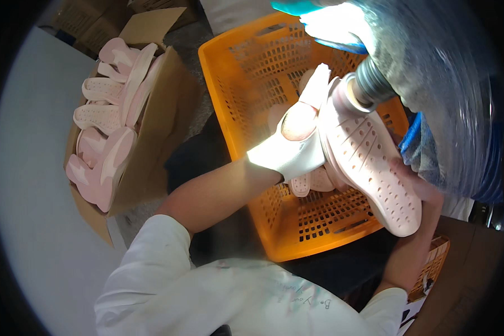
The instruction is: The person repeatedly picks pink slide sandals from a cardboard box and presses the soles against a rotating grinding wheel to smooth or deburr them. After each sandal, the person places it into an orange basket. The process continues for multiple units.
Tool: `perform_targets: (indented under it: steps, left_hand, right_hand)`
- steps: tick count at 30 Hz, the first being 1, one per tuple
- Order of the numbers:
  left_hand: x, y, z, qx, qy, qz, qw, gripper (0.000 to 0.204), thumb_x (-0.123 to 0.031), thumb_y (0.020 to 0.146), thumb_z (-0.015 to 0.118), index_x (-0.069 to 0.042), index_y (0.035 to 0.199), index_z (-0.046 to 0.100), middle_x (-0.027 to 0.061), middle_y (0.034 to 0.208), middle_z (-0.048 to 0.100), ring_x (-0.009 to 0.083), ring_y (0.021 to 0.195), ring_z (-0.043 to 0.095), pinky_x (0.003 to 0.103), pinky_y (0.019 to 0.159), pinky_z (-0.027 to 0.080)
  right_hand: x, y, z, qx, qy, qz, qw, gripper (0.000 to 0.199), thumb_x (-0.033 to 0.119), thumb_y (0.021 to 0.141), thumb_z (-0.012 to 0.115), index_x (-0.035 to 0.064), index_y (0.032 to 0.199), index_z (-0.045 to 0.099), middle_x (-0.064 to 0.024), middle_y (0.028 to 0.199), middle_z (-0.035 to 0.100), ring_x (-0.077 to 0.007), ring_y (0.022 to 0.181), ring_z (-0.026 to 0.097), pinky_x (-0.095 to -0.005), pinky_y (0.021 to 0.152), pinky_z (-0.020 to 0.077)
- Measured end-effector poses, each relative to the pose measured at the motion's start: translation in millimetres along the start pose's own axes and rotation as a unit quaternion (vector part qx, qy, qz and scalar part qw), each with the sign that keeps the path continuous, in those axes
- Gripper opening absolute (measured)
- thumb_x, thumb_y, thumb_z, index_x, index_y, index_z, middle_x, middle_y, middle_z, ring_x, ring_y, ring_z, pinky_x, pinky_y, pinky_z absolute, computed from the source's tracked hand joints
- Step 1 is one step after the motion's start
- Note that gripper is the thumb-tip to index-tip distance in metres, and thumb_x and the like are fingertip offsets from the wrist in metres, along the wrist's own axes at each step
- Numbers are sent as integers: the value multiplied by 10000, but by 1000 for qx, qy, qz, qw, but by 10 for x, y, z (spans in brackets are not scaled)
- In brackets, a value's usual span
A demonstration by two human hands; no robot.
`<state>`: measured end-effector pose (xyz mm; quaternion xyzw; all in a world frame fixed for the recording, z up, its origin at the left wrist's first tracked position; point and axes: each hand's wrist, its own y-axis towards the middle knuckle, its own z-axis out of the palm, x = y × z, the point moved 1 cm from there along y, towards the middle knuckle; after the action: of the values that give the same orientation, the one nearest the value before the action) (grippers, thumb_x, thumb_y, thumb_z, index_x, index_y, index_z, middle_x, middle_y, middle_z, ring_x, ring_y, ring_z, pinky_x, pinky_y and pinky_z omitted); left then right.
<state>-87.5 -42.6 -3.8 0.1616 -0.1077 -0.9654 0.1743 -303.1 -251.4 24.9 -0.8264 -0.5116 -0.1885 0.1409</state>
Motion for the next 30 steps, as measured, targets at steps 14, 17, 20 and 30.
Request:
perform_targets:
  steps: [14, 17, 20, 30]
  left_hand:
    - [110, 38, -89, -14, -71, -13, 997, 746, -631, 1046, 391, -21, 1472, 438, 222, 1365, 561, 320, 1229, 609, 468, 1057, 524]
    - [109, 294, -96, -60, -60, -35, 996, 698, -559, 1019, 542, -20, 1453, 447, 218, 1354, 568, 312, 1204, 616, 472, 1009, 544]
    - [6, 413, 9, 159, -13, 4, 987, 681, -594, 1041, 454, -38, 1434, 459, 192, 1323, 586, 279, 1174, 624, 448, 1001, 545]
    - [-89, 210, -102, 34, 140, 83, 986, 468, -294, 1080, 470, -7, 1449, 446, 185, 1365, 584, 285, 1225, 619, 421, 1047, 523]
  right_hand:
    - [283, -219, 25, -105, 205, 39, 972, 304, 116, 776, 868, 56, 1059, 772, -89, 1019, 756, -224, 874, 721, -346, 812, 577]
    - [397, -215, 59, -76, 325, 120, 935, 416, 87, 806, 815, -1, 1195, 700, -138, 1143, 724, -224, 980, 700, -355, 884, 553]
    - [665, -160, 139, -128, 465, 157, 862, 472, 95, 853, 770, -78, 1271, 633, -181, 1197, 690, -220, 1023, 675, -347, 897, 537]
    - [950, 111, 330, -140, 551, 208, 796, 539, 42, 828, 758, -26, 1339, 599, -147, 1277, 649, -242, 1146, 646, -368, 973, 511]
